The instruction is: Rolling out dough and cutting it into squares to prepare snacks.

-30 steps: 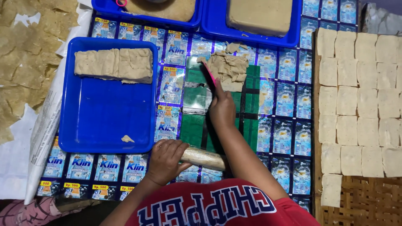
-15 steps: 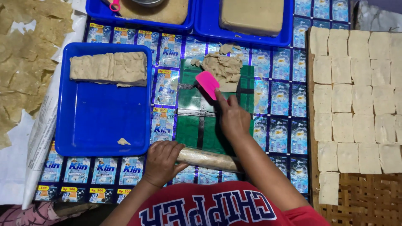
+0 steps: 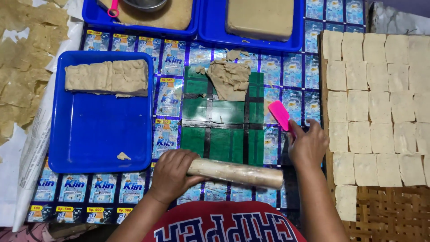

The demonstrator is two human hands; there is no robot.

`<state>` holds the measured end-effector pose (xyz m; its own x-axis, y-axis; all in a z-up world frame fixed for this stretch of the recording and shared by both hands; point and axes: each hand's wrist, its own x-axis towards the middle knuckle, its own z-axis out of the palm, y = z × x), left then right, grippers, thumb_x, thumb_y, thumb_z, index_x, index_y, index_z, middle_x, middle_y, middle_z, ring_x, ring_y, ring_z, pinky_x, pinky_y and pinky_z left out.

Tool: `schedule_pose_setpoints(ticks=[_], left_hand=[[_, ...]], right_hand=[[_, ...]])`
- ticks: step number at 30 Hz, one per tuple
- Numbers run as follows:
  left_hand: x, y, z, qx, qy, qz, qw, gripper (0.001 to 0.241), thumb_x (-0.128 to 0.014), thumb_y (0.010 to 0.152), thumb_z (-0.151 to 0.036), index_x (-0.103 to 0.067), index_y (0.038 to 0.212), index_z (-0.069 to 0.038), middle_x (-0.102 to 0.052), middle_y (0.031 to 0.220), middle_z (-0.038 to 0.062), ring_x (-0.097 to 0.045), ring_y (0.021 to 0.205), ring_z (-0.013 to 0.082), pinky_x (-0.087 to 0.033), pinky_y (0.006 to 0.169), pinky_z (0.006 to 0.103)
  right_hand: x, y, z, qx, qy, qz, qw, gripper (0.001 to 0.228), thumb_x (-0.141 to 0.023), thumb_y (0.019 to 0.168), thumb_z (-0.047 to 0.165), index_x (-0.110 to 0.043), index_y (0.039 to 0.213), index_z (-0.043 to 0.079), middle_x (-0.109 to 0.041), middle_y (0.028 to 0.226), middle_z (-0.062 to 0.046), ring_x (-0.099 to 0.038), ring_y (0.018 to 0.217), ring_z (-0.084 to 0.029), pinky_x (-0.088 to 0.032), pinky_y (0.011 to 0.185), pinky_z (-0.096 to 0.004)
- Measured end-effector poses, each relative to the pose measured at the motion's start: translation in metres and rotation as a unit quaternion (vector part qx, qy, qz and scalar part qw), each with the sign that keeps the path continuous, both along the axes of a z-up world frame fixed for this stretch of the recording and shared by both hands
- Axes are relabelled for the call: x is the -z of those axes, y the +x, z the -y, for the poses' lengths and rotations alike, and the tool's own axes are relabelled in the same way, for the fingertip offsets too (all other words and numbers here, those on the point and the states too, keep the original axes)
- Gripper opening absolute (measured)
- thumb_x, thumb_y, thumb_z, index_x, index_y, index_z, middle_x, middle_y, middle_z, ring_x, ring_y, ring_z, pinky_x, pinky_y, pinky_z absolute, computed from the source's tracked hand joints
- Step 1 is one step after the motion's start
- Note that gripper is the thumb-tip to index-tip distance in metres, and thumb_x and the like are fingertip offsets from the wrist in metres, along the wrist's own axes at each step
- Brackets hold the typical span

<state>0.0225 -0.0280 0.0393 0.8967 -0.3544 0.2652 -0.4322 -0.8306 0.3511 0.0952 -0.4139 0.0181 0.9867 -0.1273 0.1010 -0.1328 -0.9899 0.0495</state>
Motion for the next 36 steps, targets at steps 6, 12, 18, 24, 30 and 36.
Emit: schedule_pose_setpoints(ticks=[6,12,18,24,30,36], left_hand=[[-0.013,0.1,0.016,0.02,-0.027,0.088,0.996,0.06,-0.078,0.079,-0.061,-0.066,0.109,-0.011,-0.067,0.095,0.008,-0.069,0.097,0.0304,-0.055,0.085,0.0458],[-0.019,0.216,0.028,0.018,0.034,0.125,0.991,0.067,-0.074,0.075,-0.074,-0.067,0.103,-0.013,-0.066,0.091,0.005,-0.069,0.094,0.0271,-0.055,0.08,0.0422],[0.029,0.279,0.043,-0.008,0.012,0.062,0.998,0.069,-0.073,0.076,-0.079,-0.062,0.096,-0.013,-0.058,0.091,0.003,-0.065,0.092,0.0277,-0.056,0.074,0.0446],[0.052,0.308,0.038,-0.068,0.025,0.04,0.997,0.044,-0.048,0.1,-0.061,-0.054,0.081,-0.023,-0.054,0.077,-0.002,-0.066,0.08,0.025,-0.054,0.064,0.0429],[0.073,0.312,0.036,-0.133,0.033,-0.012,0.99,0.037,-0.045,0.096,-0.053,-0.059,0.079,-0.024,-0.059,0.074,-0.002,-0.069,0.08,0.0242,-0.054,0.067,0.0425],[0.065,0.294,0.039,-0.137,0.033,-0.033,0.989,0.037,-0.044,0.098,-0.044,-0.065,0.08,-0.019,-0.062,0.073,0.003,-0.07,0.081,0.0284,-0.056,0.07,0.0451]], right_hand=[[-0.081,0.036,-0.061,-0.225,0.103,-0.042,0.968,0.042,-0.041,0.107,0.056,-0.073,0.103,0.029,-0.072,0.107,0.003,-0.07,0.111,-0.021,-0.04,0.113,-0.052],[-0.022,0.159,-0.052,-0.277,0.053,0.225,0.933,0.053,-0.046,0.111,0.056,-0.057,0.081,0.015,-0.053,0.084,-0.006,-0.065,0.077,-0.032,-0.051,0.068,-0.043],[0.041,0.242,-0.049,-0.28,0.064,0.263,0.921,0.051,-0.042,0.116,0.048,-0.051,0.073,0.022,-0.05,0.063,0.001,-0.063,0.061,-0.027,-0.048,0.064,-0.042],[0.042,0.242,-0.047,-0.209,0.064,0.192,0.957,0.051,-0.043,0.115,0.048,-0.059,0.075,0.02,-0.058,0.066,-0.005,-0.067,0.064,-0.033,-0.051,0.055,-0.047],[0.055,0.232,-0.055,-0.177,0.039,0.184,0.966,0.046,-0.05,0.109,0.041,-0.061,0.071,0.02,-0.061,0.06,-0.004,-0.069,0.059,-0.032,-0.052,0.053,-0.047],[0.047,0.219,-0.059,-0.159,0.06,0.113,0.979,0.047,-0.047,0.107,0.041,-0.064,0.07,0.017,-0.063,0.059,-0.005,-0.071,0.063,-0.033,-0.054,0.056,-0.047]])
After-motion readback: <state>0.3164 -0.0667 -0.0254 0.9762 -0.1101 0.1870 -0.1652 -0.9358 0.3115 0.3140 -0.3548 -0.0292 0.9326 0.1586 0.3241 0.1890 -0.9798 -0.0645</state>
